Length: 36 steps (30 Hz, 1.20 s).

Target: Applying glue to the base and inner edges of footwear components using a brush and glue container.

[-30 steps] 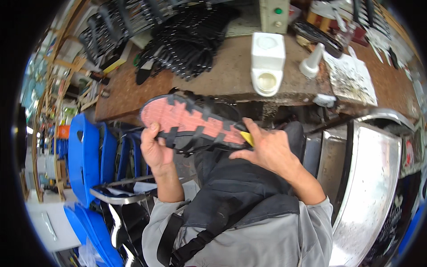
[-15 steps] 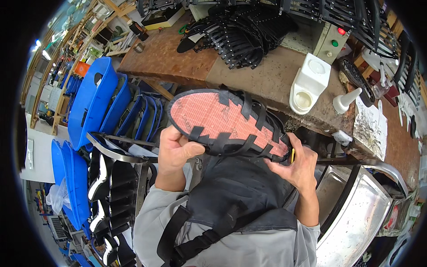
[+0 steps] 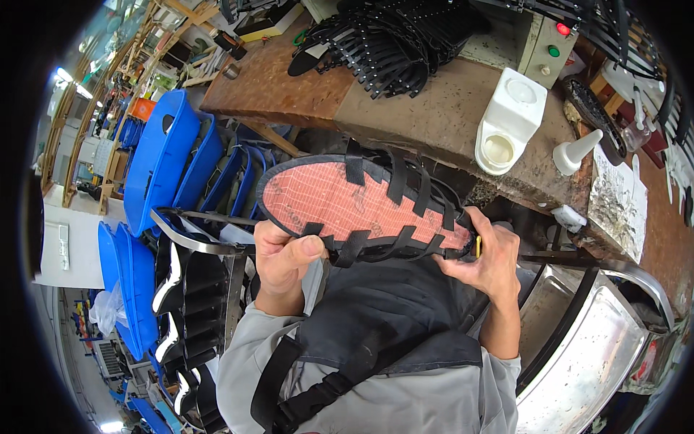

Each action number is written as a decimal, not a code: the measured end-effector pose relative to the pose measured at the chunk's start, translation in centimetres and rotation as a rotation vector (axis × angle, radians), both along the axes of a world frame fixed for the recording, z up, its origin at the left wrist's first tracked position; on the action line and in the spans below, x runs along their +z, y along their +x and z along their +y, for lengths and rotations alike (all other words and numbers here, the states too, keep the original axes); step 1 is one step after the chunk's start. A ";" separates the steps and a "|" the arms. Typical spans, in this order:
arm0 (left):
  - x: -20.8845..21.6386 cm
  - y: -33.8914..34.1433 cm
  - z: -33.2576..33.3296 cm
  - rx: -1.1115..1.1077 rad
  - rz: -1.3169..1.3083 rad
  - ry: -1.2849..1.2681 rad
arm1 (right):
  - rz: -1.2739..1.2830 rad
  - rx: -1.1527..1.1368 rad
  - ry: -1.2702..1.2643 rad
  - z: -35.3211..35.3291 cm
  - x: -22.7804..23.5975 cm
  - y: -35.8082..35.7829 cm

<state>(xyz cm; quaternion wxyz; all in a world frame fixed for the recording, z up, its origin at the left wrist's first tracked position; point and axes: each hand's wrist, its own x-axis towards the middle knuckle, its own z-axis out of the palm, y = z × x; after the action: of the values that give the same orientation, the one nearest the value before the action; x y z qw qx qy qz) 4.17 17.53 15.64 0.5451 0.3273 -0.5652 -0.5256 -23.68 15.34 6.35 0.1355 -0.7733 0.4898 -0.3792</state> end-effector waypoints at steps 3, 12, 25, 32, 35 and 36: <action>-0.3 -0.7 -0.5 0.041 0.046 0.030 | -0.009 0.033 0.015 -0.7 0.2 -0.4; -2.3 -1.0 -4.6 -0.111 0.100 0.097 | -0.051 0.054 0.071 -3.6 0.9 -1.9; -0.8 -2.6 -8.0 0.052 -0.289 -0.193 | 0.021 -0.101 0.204 -3.9 2.1 -4.0; -1.8 -1.2 -7.1 -0.146 0.038 -0.069 | -0.008 -0.041 0.227 -4.2 1.9 -3.0; -2.4 -0.6 -6.8 -0.221 0.121 0.001 | 0.002 -0.014 0.228 -4.2 1.4 -2.7; -2.7 -0.4 -6.6 -0.237 0.147 0.027 | -0.013 0.003 0.227 -4.2 1.2 -2.6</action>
<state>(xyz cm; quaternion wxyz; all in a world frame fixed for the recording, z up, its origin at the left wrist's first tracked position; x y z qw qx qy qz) 3.79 10.89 12.99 0.5148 0.2262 -0.5512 -0.6164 -26.25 11.11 7.51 0.2258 -0.7514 0.5274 -0.3260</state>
